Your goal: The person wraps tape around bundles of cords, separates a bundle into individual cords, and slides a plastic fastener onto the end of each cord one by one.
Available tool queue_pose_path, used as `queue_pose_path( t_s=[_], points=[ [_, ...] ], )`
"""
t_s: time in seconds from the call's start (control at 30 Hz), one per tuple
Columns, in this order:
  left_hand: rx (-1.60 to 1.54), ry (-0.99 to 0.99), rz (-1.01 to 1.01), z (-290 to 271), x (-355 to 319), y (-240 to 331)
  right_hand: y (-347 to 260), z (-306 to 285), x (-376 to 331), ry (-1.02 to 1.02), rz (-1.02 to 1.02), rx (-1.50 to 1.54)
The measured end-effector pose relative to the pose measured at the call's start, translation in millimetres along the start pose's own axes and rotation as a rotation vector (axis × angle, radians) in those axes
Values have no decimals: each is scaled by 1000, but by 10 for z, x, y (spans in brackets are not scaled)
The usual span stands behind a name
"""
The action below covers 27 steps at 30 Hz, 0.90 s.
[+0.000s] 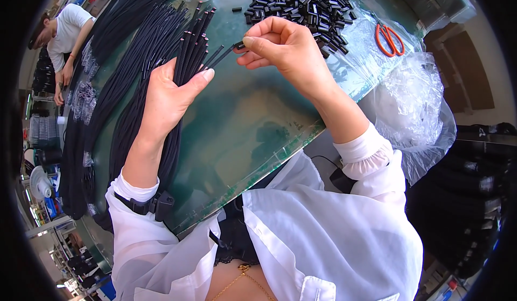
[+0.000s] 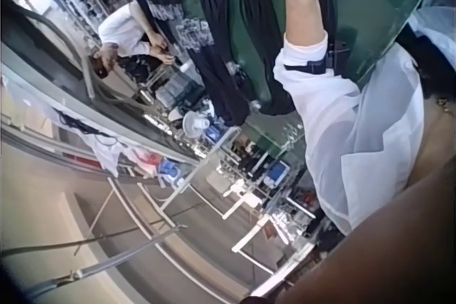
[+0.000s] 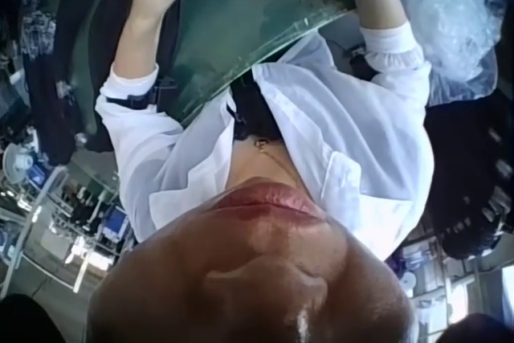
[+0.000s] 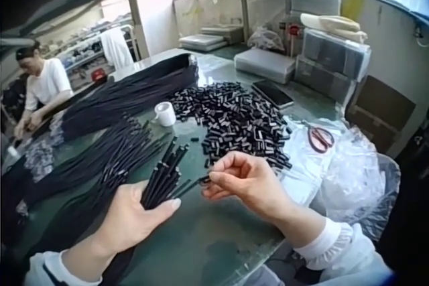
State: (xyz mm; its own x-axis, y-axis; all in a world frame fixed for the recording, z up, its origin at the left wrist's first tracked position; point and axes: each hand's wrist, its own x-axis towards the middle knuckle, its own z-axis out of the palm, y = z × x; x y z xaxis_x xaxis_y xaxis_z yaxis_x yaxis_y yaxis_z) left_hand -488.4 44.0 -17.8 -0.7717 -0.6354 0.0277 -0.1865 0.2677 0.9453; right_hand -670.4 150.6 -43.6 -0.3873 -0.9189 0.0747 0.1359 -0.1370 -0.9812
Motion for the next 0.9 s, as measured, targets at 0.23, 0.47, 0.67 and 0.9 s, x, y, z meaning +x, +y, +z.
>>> queue_pose_path(
  t_s=[0.23,0.47,0.67,0.9],
  points=[
    [-41,-10,45,39,-21,7,-51,-17,0,-33,70,29],
    [-191,-141,-161,-34,-19,35,9,148,-112,-231,-74,-111],
    [-36,-263,-136,-132,-16,-46,-48,113,-216,-282,154,-111],
    [-262,-84,-232,-259,12,-212,15,-207,166,-262,-518,-1283]
  ],
)
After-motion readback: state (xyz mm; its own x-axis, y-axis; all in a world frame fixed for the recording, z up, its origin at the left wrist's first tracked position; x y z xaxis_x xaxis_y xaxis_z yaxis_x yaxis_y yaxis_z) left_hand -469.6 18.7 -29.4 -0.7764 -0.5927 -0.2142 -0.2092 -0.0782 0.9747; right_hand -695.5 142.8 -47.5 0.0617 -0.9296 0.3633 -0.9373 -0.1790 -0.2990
